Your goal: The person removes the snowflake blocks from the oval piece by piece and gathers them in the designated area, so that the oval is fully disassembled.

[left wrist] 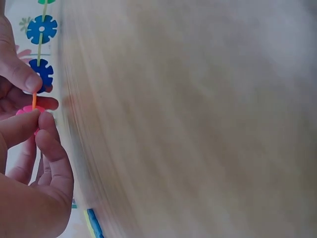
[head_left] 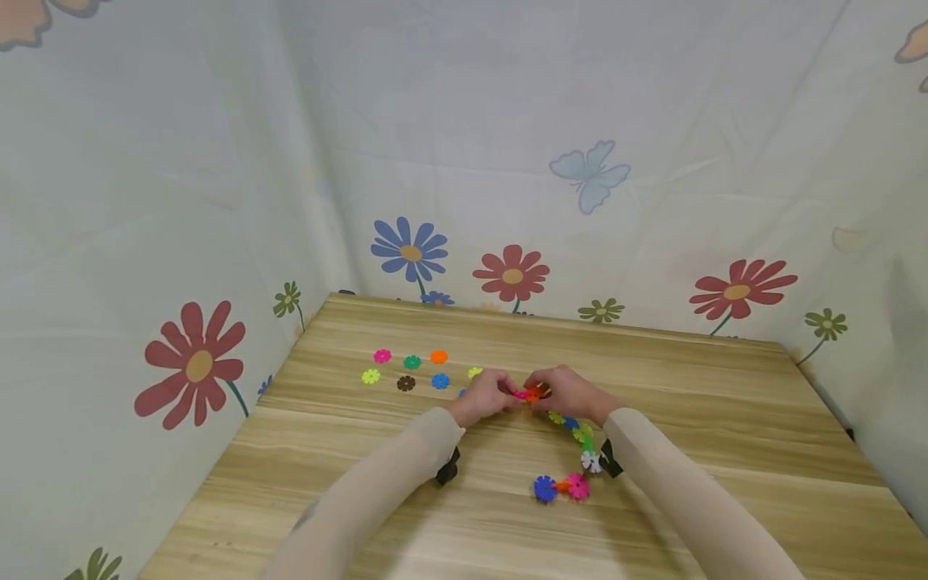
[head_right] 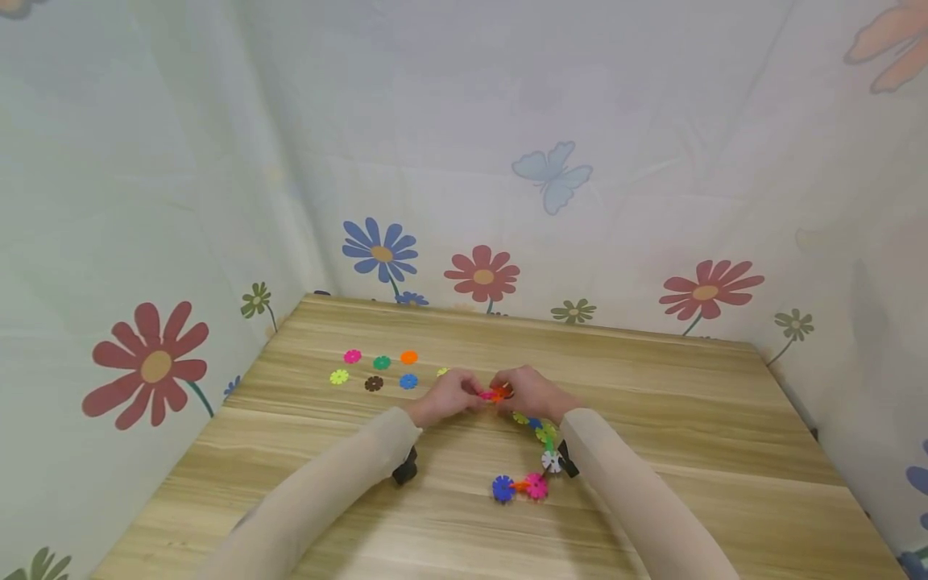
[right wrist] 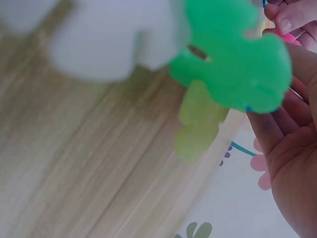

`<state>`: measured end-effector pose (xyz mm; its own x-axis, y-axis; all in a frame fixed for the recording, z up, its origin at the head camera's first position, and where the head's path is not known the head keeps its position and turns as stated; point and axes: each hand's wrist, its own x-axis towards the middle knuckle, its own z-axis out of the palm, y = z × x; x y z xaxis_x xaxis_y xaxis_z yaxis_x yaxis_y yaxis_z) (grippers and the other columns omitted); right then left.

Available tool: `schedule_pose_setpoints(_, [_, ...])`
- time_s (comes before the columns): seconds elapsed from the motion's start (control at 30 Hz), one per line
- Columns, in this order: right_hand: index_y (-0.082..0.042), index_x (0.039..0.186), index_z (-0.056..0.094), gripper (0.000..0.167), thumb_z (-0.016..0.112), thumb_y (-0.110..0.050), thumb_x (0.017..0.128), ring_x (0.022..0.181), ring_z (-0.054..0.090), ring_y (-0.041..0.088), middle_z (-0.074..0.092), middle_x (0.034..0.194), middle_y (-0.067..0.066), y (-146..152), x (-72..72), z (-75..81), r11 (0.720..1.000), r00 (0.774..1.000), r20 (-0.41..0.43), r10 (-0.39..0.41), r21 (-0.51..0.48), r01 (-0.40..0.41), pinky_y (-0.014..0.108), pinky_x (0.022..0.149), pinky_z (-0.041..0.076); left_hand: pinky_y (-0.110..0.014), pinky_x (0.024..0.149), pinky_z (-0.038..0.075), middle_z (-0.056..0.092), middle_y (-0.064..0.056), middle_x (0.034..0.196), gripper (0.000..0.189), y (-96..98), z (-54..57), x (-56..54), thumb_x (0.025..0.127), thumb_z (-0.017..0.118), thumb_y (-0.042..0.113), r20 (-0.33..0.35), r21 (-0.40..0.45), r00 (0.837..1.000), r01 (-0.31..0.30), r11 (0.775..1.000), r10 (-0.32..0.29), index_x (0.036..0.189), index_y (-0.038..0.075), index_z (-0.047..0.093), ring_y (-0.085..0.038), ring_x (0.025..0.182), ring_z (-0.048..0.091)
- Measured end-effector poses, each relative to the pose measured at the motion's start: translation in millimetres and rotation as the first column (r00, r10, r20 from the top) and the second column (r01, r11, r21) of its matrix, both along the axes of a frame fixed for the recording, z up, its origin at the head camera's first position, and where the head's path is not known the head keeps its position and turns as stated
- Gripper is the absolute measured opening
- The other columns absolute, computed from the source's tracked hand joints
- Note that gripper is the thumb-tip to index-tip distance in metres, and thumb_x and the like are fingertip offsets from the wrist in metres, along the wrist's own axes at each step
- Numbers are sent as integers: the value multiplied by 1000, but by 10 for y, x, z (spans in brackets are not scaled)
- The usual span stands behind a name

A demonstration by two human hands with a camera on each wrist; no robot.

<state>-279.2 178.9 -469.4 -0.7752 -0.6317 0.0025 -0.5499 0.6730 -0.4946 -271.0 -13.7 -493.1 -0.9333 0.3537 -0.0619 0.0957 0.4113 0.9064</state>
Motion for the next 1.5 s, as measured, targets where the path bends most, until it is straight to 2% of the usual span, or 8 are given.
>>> schedule_pose_setpoints(0.3, [-6,110,65,29,73,-15,83,91,64,19,66,102,3,22,9,1,1000,1000,4,-7,1,7,33,79,53,-22,53,43,62,-1,73,10,22,-27,-23,80,73,2,-27,-20,1000,-16,1000,15,82,4,64,-12,61,53])
schedule_pose_setpoints(0.6, [-1,116,62,35,72,-14,85,91,64,19,66,107,6,59,18,-1,1000,999,29,-21,20,20,33,79,52,-22,54,43,61,-1,73,11,3,-33,-16,80,73,3,-17,-37,999,-29,999,28,81,6,63,-12,62,53])
schedule_pose_setpoints(0.93, [-3,112,65,30,71,-14,86,87,63,15,66,100,3,58,-5,-32,999,1000,4,-16,35,16,30,77,52,-21,55,42,61,-1,74,11,11,-9,-11,79,75,3,-36,-51,999,-23,998,22,82,4,64,-11,63,51])
schedule_pose_setpoints(1.1, [-4,110,65,27,71,-13,85,86,63,14,66,99,2,55,-5,-54,1000,1000,-8,-2,22,2,29,76,52,-22,60,44,63,-1,77,12,54,-19,-18,78,77,6,-71,-76,997,-21,997,15,81,4,65,-11,67,52])
schedule_pose_setpoints(1.33, [-5,109,66,26,71,-14,86,86,63,14,67,99,1,65,-13,-72,1000,1000,-16,11,19,-11,28,75,52,-23,65,46,62,2,73,13,105,-32,-40,76,80,10,-173,-138,985,-27,990,3,78,6,67,-10,69,53])
schedule_pose_setpoints(1.5, [-6,109,66,26,71,-15,85,86,63,14,67,99,1,70,-19,-75,1000,1000,-25,9,27,-8,29,76,52,-24,67,49,62,2,73,13,114,-15,-50,75,80,8,-206,-126,978,-17,992,-10,76,8,67,-10,69,56])
